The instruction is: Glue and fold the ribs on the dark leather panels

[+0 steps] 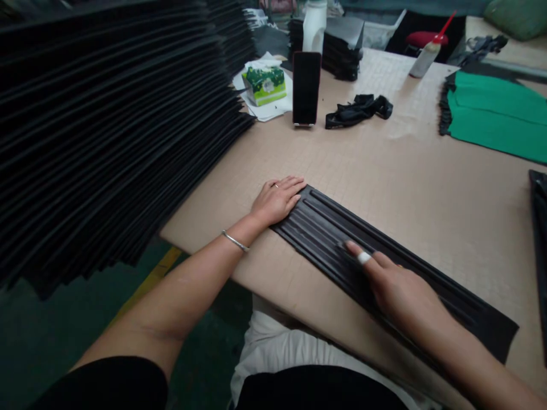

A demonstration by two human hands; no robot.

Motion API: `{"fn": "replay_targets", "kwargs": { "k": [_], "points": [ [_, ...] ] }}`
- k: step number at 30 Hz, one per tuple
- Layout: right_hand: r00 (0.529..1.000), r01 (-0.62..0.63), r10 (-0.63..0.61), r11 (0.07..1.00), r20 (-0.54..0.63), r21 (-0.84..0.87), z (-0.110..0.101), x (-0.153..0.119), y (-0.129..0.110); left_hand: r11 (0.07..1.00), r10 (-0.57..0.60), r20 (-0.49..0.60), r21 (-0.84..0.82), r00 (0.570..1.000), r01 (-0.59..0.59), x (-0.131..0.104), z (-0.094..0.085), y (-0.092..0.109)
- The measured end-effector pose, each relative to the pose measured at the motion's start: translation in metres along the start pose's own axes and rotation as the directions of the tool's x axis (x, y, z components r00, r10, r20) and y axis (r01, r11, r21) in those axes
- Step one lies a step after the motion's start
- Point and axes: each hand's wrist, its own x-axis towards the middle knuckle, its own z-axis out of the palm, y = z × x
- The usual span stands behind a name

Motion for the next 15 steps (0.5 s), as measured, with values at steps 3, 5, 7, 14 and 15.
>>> {"fn": "replay_targets", "kwargs": {
  "k": [3,5,7,14,15],
  "points": [
    [1.0,0.027,-0.027,1.0,0.001,-0.008,-0.03,0.072,-0.064,1.0,0.004,0.0,-0.017,1.0,-0.004,0.0,0.0,0.0],
    [0.999,0.031,-0.031,0.999,-0.006,-0.013,-0.044,0.098,-0.087,1.0,0.007,-0.003,-0.028,1.0,-0.007,0.0,0.0,0.0],
    [0.999,0.031,-0.032,0.999,-0.01,-0.022,-0.055,0.11,-0.095,0.999,0.005,-0.004,-0.035,1.0,-0.005,0.0,0.0,0.0],
    [0.993,0.031,-0.016,0.991,0.117,-0.129,-0.06,0.07,-0.063,0.999,0.027,0.026,-0.029,0.999,-0.026,-0.001,-0.004,-0.001],
    [0.99,0.024,-0.001,0.988,0.143,-0.154,-0.056,0.057,-0.055,0.999,0.031,0.027,-0.024,0.999,-0.03,-0.001,-0.004,-0.001]
  ]
}}
